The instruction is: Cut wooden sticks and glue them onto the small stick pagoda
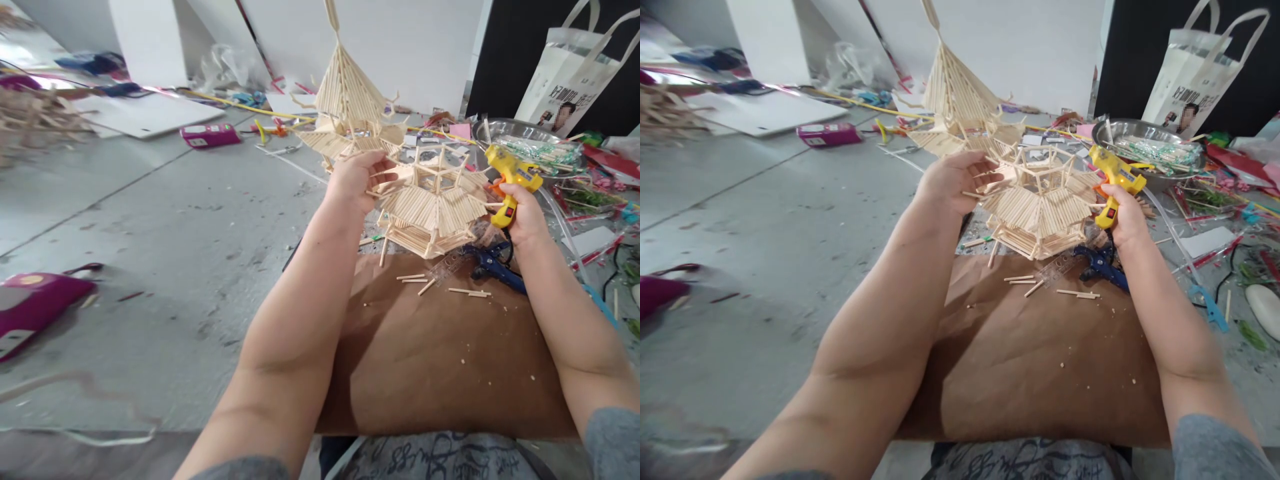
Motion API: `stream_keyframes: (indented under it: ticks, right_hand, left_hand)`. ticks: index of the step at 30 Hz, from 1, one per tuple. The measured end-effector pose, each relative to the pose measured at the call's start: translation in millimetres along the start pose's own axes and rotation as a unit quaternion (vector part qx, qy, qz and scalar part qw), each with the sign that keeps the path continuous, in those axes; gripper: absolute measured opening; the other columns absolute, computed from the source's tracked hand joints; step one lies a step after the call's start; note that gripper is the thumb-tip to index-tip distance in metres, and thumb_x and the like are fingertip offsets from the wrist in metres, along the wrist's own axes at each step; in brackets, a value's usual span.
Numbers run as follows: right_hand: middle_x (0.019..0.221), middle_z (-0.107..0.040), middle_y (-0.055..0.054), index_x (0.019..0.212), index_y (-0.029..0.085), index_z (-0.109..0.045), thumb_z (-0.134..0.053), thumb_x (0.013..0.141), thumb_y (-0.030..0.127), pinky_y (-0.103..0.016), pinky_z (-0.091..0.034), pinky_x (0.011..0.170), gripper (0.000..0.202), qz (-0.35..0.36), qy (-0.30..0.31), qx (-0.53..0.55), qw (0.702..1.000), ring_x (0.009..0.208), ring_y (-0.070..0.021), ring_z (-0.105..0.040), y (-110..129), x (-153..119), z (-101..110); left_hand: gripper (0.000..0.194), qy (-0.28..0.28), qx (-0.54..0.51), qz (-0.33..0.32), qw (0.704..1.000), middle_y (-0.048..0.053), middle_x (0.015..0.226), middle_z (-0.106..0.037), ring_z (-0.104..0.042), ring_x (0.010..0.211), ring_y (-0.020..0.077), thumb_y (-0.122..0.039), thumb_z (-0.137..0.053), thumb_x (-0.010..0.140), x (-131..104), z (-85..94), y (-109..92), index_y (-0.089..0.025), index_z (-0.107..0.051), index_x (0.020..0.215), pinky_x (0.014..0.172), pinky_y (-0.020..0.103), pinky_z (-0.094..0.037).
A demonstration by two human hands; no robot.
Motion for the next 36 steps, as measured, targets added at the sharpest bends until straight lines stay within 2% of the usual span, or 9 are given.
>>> stream_keyframes:
  ticks: [3, 6, 9, 12, 14, 17, 20, 26, 36]
  right_hand:
    - [0.078, -0.062, 0.001, 0.074, 0.022, -0.056, -0.058, 0.055, 0.025, -0.026, -0.05, 0.052, 0.019, -0.015, -0.01, 0.011, 1.0, 0.066, -0.0127, -0.059, 4, -1, 5]
    - [0.083, -0.064, 0.0, 0.076, 0.019, -0.06, -0.062, 0.054, 0.019, -0.025, -0.05, 0.065, 0.022, 0.04, 0.009, 0.029, 0.999, 0.075, -0.0124, -0.061, 28, -10, 7]
    - [0.089, -0.066, -0.001, 0.085, 0.019, -0.062, -0.063, 0.057, 0.018, -0.031, -0.051, 0.073, 0.029, 0.117, 0.072, 0.006, 0.991, 0.077, -0.0149, -0.063, 60, -31, -3]
    - [0.08, -0.067, -0.002, 0.081, 0.018, -0.065, -0.063, 0.058, 0.017, -0.029, -0.051, 0.059, 0.023, 0.195, 0.083, -0.04, 0.977, 0.063, -0.0146, -0.063, 87, -56, -6]
    - [0.074, -0.066, -0.001, 0.076, 0.017, -0.065, -0.064, 0.058, 0.016, -0.027, -0.047, 0.048, 0.019, 0.221, 0.103, -0.071, 0.967, 0.049, -0.0124, -0.059, 95, -70, -13]
    - [0.072, -0.065, 0.0, 0.073, 0.019, -0.063, -0.066, 0.063, 0.022, -0.026, -0.042, 0.041, 0.011, 0.222, 0.139, -0.109, 0.959, 0.043, -0.0095, -0.053, 95, -78, -22]
    - [0.072, -0.063, 0.0, 0.074, 0.019, -0.062, -0.067, 0.067, 0.034, -0.023, -0.036, 0.034, 0.017, 0.209, 0.162, -0.151, 0.953, 0.038, -0.0069, -0.048, 88, -79, -28]
    - [0.053, -0.053, 0.003, 0.07, 0.02, -0.061, -0.067, 0.066, 0.043, -0.022, -0.033, 0.031, 0.023, 0.204, 0.133, -0.227, 0.943, 0.036, -0.0069, -0.043, 80, -80, -29]
    - [0.04, -0.046, 0.003, 0.06, 0.023, -0.061, -0.065, 0.067, 0.049, -0.025, -0.031, 0.033, 0.027, 0.209, 0.136, -0.284, 0.926, 0.035, -0.0099, -0.042, 73, -78, -35]
  left_hand:
    - [0.011, -0.042, 0.055, -0.033, 0.997, 0.0, 0.062, -0.061, -0.056, 0.054, 0.0092, -0.021, -0.06, 0.066, -9, 6.4, -15, -0.02, -0.053, 0.058, 0.042, 0.019, -0.038]
    - [0.014, -0.073, 0.083, -0.13, 0.985, -0.002, 0.062, -0.06, -0.053, 0.053, 0.0054, -0.018, -0.063, 0.068, -30, 5.9, -47, -0.02, -0.053, 0.057, 0.041, 0.015, -0.035]
    - [0.013, 0.008, 0.05, -0.149, 0.988, -0.002, 0.06, -0.059, -0.049, 0.047, 0.0038, -0.019, -0.058, 0.073, -51, -19.5, -59, -0.019, -0.053, 0.061, 0.04, 0.015, -0.035]
    - [0.016, 0.072, 0.018, -0.115, 0.991, -0.003, 0.059, -0.057, -0.044, 0.038, 0.0021, -0.017, -0.053, 0.077, -67, -43.2, -54, -0.017, -0.051, 0.061, 0.036, 0.017, -0.032]
    - [0.014, 0.1, 0.001, -0.088, 0.991, -0.003, 0.059, -0.058, -0.045, 0.037, 0.0017, -0.017, -0.053, 0.077, -73, -54.2, -46, -0.016, -0.052, 0.063, 0.035, 0.017, -0.032]
    - [0.011, 0.121, -0.025, -0.056, 0.991, -0.003, 0.059, -0.059, -0.046, 0.036, 0.0013, -0.017, -0.055, 0.076, -72, -62.2, -34, -0.015, -0.053, 0.066, 0.034, 0.015, -0.033]
    - [0.012, 0.13, -0.04, -0.03, 0.99, -0.003, 0.058, -0.06, -0.046, 0.034, 0.001, -0.015, -0.054, 0.077, -69, -64.5, -26, -0.014, -0.052, 0.066, 0.033, 0.014, -0.033]
    - [0.016, 0.154, -0.071, -0.014, 0.985, -0.003, 0.057, -0.06, -0.046, 0.033, 0.0011, -0.013, -0.049, 0.081, -69, -69.7, -23, -0.013, -0.052, 0.065, 0.032, 0.013, -0.034]
    - [0.018, 0.132, -0.095, 0.029, 0.986, -0.003, 0.055, -0.059, -0.045, 0.035, 0.0012, -0.013, -0.048, 0.082, -70, -68.5, -17, -0.014, -0.054, 0.065, 0.034, 0.013, -0.034]
Point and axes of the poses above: each hand's wrist, its own x-axis towards the middle knuckle, its own z-axis out of the back of the hand, y = z × x, the point moved 10 cm from there along x, towards the middle knuckle
